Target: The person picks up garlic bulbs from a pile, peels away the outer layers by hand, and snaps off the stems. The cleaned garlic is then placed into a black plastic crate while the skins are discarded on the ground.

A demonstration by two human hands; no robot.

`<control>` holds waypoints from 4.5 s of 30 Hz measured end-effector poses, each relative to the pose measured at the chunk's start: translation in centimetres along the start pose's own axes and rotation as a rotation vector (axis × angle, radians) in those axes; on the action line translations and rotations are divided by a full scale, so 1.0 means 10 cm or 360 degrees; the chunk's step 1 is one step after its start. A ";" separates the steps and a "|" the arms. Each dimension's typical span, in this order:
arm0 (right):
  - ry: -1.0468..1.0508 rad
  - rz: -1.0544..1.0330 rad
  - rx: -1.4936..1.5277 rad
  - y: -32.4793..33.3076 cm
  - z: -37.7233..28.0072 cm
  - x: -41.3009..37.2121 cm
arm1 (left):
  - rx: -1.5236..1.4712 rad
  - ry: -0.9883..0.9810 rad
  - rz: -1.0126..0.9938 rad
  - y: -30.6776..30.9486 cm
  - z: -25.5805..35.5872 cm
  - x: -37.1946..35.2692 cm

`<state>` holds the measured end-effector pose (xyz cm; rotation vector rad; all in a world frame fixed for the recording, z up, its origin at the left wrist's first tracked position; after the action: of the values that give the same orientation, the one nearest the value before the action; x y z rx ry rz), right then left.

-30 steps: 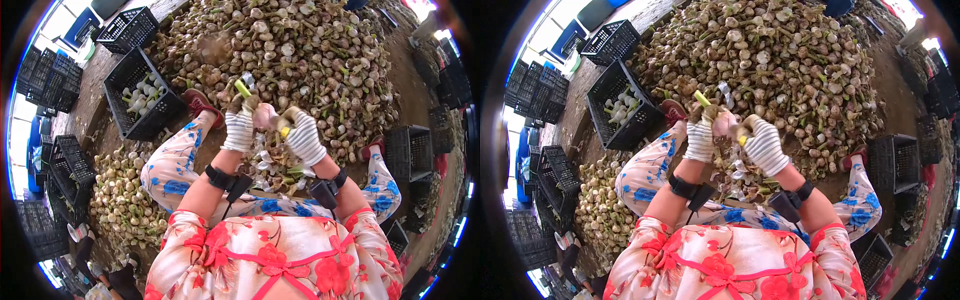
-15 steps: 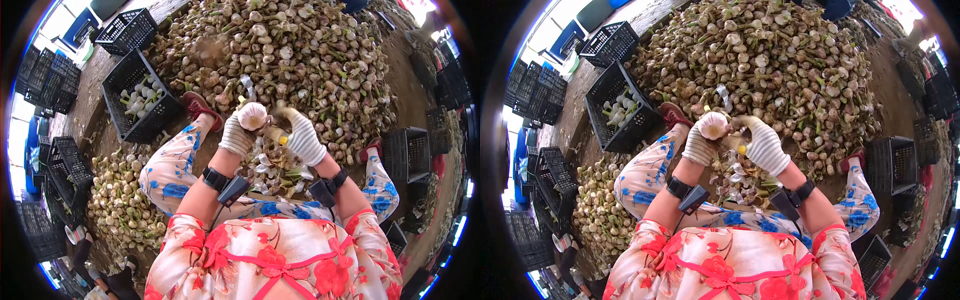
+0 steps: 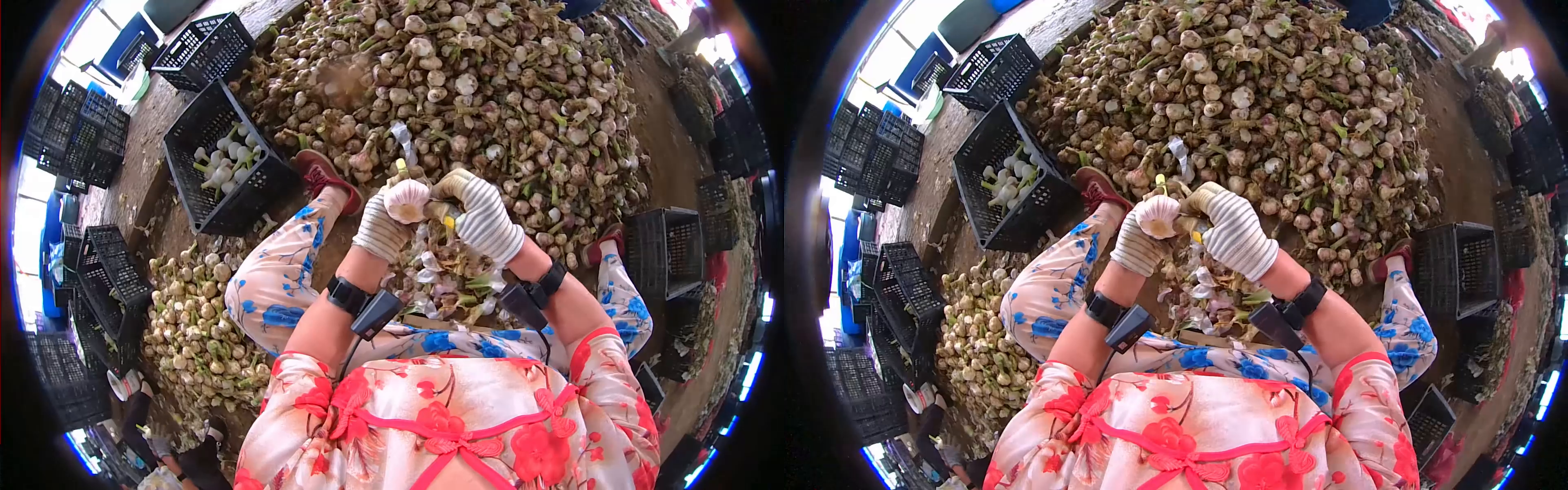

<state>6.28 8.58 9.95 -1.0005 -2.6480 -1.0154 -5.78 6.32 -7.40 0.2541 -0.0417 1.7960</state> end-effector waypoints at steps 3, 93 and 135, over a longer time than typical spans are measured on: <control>0.0120 -0.0254 -0.0025 -0.24 -0.18 -0.10 | -0.2091 0.0490 -0.0023 -0.16 0.44 -0.06; -0.0472 0.0577 0.0435 0.06 0.62 -0.44 | -0.1611 0.0524 0.0422 -0.35 1.32 -0.19; -0.0880 0.0236 0.1611 0.10 0.62 -0.21 | -0.1279 0.0397 -0.0092 -0.11 1.03 -0.10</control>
<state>9.17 12.01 5.06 -1.2330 -2.7786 0.7180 -2.98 3.88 2.37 -0.5346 -0.5569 1.6047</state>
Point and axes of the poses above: each hand's wrist, its own x-axis towards the middle knuckle, its own y-axis out of the back of the hand, z = x × y, the point moved 8 cm from there along x, towards the middle knuckle, and after that the axes turned 1 degree about -z, right-handed, at the moved point
